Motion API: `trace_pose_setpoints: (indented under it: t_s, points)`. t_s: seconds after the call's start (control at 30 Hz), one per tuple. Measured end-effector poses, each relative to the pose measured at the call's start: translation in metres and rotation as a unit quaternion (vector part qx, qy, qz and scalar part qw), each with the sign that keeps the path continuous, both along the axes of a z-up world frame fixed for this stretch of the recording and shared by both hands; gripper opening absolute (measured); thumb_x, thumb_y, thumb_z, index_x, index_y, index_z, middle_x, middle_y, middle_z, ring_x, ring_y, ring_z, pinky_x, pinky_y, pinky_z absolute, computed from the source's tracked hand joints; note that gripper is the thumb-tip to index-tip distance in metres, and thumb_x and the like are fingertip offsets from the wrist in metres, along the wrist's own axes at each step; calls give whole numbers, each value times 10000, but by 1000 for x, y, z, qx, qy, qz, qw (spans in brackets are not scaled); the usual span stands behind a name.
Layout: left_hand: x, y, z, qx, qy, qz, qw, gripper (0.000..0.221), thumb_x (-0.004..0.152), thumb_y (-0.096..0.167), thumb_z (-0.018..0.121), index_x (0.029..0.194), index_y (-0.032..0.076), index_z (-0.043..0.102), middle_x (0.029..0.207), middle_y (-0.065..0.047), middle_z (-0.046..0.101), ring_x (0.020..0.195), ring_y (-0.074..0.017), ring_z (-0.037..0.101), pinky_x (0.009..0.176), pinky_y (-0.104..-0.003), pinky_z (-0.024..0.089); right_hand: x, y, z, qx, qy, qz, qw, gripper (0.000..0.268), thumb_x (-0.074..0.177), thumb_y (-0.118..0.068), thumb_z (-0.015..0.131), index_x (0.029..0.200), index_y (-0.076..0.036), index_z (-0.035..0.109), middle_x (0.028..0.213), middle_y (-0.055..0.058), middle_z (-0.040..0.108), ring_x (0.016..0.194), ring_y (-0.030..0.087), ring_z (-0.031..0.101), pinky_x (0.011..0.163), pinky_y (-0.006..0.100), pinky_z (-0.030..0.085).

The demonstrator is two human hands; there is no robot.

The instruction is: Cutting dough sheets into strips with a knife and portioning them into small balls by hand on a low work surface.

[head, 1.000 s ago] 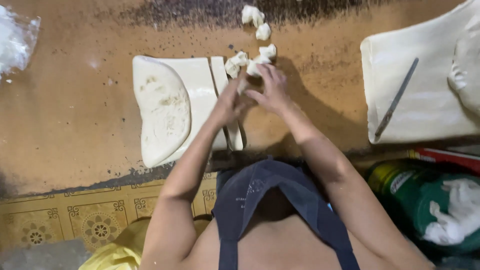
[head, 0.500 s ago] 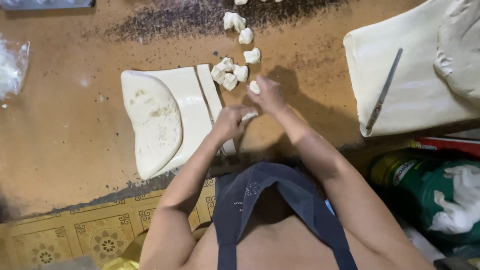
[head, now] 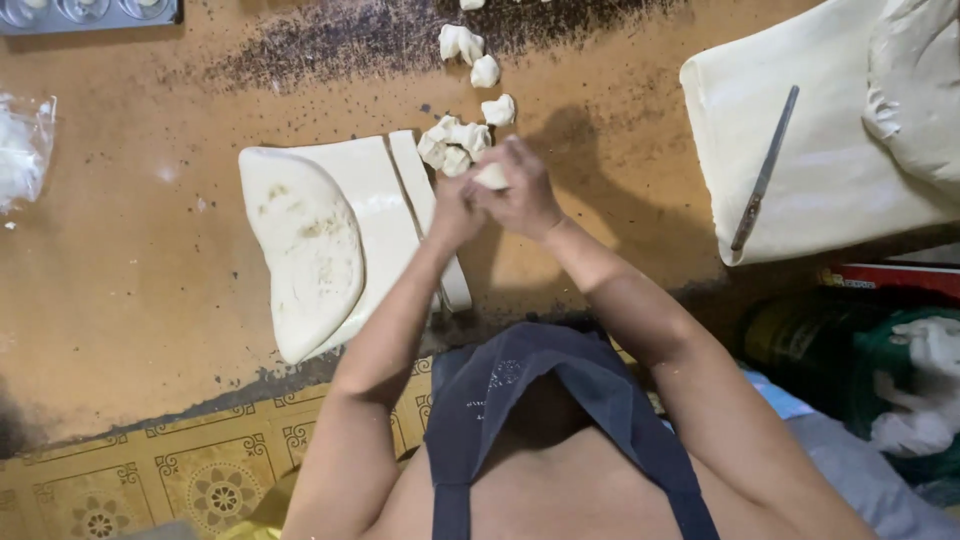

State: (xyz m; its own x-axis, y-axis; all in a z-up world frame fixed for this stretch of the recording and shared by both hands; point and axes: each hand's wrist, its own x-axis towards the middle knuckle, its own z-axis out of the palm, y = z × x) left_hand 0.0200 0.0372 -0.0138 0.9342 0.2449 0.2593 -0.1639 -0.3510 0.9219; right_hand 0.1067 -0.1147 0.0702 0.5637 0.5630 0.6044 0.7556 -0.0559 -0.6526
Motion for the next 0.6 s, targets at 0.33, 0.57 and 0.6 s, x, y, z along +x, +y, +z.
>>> trace_pose_setpoints:
  t_s: [0.33, 0.57, 0.6]
  points:
    - [-15, -13, 81, 77, 38, -77, 993, 760, 765, 56, 777, 1419, 179, 410, 1258, -232, 538, 1040, -470, 669, 970, -546, 536, 12, -17, -36, -236, 102, -42, 965, 820, 778, -380, 904, 1462, -162, 506, 1314, 173, 584, 1203, 412, 588, 937, 592, 458]
    - [10, 2, 73, 65, -1, -51, 997, 144, 814, 90, 734, 954, 123, 720, 793, -120, 710, 758, -365, 697, 726, -410, 540, 1, -1, 5, 32, 41, 46, 998, 274, 953, -215, 751, 1207, -117, 721, 1033, 74, 719, 944, 322, 715, 836, 414, 563]
    - [9, -13, 63, 66, 2, -49, 997, 144, 814, 90, 734, 954, 123, 720, 793, -120, 710, 758, -365, 697, 726, -410, 540, 4, -5, -10, 33, 44, 48, 997, 274, 953, -215, 751, 1207, -117, 721, 1033, 74, 719, 944, 322, 715, 836, 414, 563]
